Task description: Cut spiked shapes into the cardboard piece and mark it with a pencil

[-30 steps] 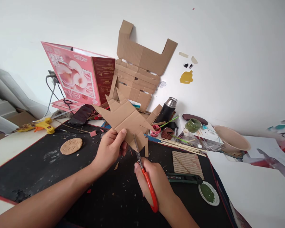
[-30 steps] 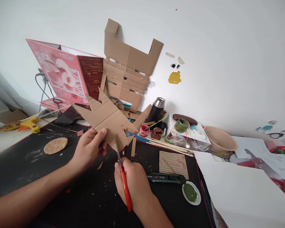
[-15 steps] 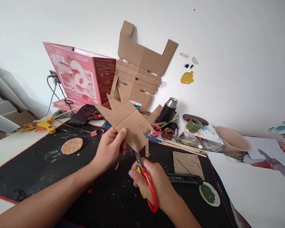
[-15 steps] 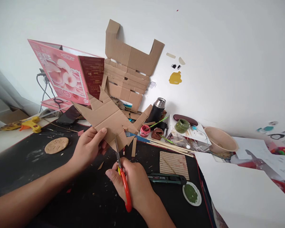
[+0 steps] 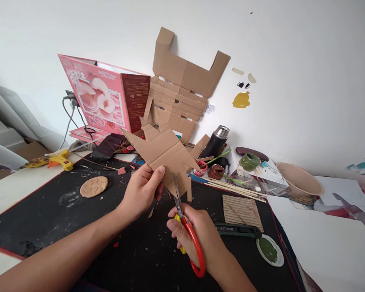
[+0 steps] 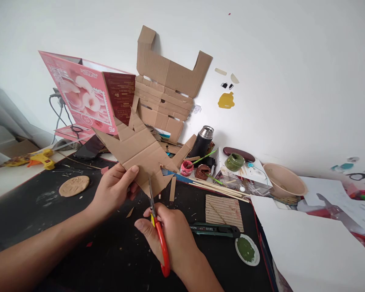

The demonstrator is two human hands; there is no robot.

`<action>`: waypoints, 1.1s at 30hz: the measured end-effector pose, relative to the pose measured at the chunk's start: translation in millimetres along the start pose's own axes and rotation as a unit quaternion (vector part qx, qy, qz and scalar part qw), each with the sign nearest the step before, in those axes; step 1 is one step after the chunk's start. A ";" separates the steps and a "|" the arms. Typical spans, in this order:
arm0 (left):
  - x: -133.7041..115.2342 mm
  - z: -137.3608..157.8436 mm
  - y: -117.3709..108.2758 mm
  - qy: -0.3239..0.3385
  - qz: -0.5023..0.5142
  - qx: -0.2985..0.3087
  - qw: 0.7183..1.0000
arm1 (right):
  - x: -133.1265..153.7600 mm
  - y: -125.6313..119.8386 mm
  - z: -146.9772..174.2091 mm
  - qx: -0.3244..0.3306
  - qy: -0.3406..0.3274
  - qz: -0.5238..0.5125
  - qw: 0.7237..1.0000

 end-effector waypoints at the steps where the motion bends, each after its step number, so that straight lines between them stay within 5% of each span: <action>1: 0.0 0.6 0.7 -0.001 -0.001 0.004 1.000 | 0.7 0.4 0.1 -0.004 0.000 0.006 1.000; 33: 4.7 0.1 4.1 -0.018 -0.015 0.012 1.000 | 7.0 4.1 1.9 -0.054 0.023 0.093 0.994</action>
Point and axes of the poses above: each hand's wrist, its own z-axis away from the middle knuckle, its own y-axis out of the palm, x = y × z, the point moved 4 cm from there along -z, towards the middle knuckle, and after that the axes turned 12 degrees about y, right-handed, at the moved point
